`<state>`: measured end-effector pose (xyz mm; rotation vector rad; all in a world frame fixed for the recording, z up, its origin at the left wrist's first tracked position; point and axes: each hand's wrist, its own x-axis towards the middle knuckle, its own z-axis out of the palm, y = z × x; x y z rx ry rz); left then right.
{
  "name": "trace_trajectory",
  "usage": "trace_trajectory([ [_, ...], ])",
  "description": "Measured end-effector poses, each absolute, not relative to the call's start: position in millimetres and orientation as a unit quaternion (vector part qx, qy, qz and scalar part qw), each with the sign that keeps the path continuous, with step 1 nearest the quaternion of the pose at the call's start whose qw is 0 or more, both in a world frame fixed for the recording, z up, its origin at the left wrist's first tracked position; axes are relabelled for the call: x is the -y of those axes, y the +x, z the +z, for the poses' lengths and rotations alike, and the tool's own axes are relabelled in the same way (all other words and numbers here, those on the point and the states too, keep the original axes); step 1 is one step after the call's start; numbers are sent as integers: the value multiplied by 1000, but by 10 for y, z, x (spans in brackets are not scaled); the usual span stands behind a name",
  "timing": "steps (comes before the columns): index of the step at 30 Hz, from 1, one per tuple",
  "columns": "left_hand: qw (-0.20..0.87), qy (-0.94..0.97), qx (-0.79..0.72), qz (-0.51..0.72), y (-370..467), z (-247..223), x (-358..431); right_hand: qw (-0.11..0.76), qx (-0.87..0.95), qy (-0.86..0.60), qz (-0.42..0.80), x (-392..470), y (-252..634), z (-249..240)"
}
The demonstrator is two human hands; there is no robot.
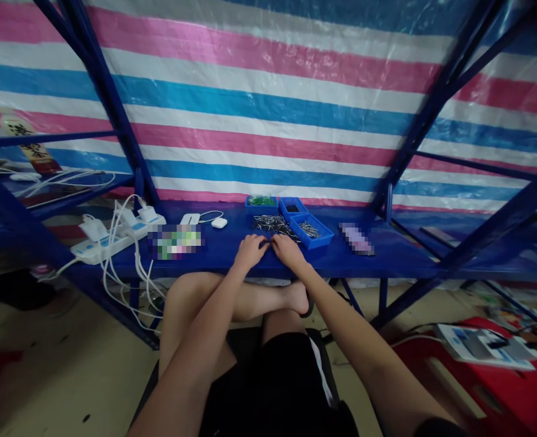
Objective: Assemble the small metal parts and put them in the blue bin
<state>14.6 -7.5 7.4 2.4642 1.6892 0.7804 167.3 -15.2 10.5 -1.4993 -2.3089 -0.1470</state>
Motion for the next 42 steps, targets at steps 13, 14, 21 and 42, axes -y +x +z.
trace_trajectory([
  [13, 65, 798, -526, 288, 117, 32, 10, 253, 827, -500, 43, 69, 1736, 58],
  [14, 70, 797, -523, 294, 114, 22, -1, 256, 826, -499, 49, 53, 1743, 48],
  [21, 74, 795, -523, 300, 110, -13, -31, 289, 816, -498, 60, 21, 1767, 19],
  [42, 58, 791, -540, 282, 118, -2, -24, 296, 806, -506, 83, -16, 1775, 2],
])
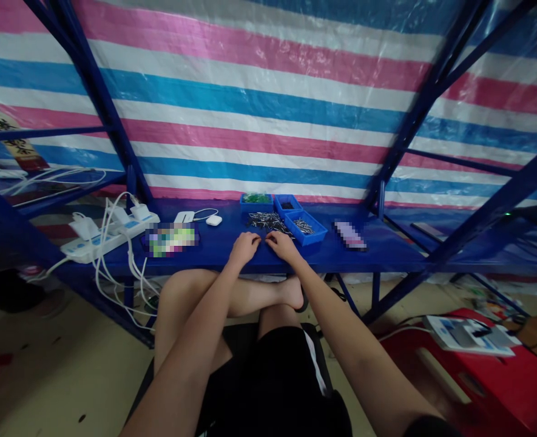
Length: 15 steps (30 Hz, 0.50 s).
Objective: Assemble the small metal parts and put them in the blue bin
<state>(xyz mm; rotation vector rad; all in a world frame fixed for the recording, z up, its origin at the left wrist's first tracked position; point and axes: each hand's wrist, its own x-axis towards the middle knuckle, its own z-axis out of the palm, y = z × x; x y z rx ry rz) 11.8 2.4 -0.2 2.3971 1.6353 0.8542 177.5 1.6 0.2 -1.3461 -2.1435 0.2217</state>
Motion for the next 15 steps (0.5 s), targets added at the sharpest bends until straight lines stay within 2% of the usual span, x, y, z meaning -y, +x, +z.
trace_trajectory([
  [15, 56, 791, -533, 295, 111, -39, -52, 345, 798, -486, 91, -72, 1796, -71],
])
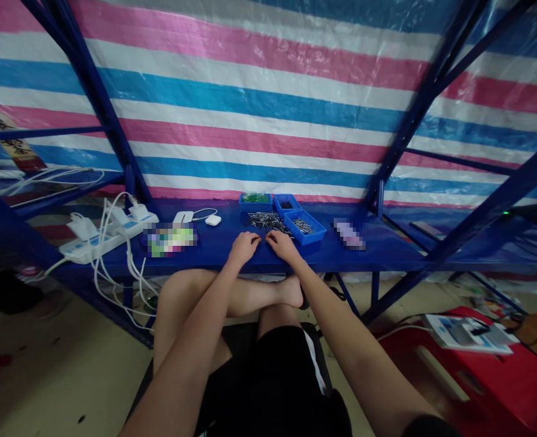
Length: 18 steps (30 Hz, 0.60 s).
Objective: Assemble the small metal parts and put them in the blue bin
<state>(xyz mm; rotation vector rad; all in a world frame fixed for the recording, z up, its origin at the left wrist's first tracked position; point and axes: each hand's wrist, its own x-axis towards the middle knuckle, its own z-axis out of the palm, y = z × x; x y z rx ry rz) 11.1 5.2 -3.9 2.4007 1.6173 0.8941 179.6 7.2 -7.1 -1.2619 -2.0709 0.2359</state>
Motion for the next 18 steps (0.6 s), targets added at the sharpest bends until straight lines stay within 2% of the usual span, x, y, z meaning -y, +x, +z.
trace_trajectory([
  [18, 66, 791, -521, 313, 111, -60, -69, 351, 796, -484, 95, -60, 1796, -56],
])
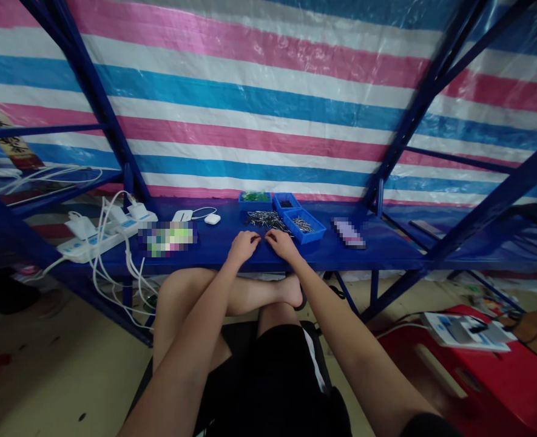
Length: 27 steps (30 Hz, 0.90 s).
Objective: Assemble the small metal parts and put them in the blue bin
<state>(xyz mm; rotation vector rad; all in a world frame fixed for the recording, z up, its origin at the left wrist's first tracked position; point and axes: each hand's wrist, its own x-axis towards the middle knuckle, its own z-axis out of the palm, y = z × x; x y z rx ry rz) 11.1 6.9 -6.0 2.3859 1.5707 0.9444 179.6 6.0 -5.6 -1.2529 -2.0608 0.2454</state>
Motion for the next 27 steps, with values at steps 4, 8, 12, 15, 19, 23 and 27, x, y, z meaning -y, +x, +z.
trace_trajectory([
  [4, 74, 789, -524, 312, 114, -44, -53, 351, 795, -485, 99, -44, 1799, -39],
  [8, 69, 790, -522, 314, 115, -44, -49, 351, 795, -485, 96, -29, 1799, -26],
  [12, 68, 789, -524, 315, 115, -54, -54, 349, 795, -487, 95, -24, 1797, -22],
  [15, 75, 788, -522, 318, 112, -53, -55, 348, 793, -490, 96, -22, 1796, -18],
  [19, 98, 782, -517, 333, 100, -38, -58, 344, 800, -483, 94, -21, 1803, -16],
  [23, 139, 774, -500, 363, 82, -21, -65, 328, 810, -477, 92, -28, 1809, -22],
  [27, 159, 766, -495, 378, 77, -9, -60, 321, 811, -482, 86, -29, 1808, -24],
])
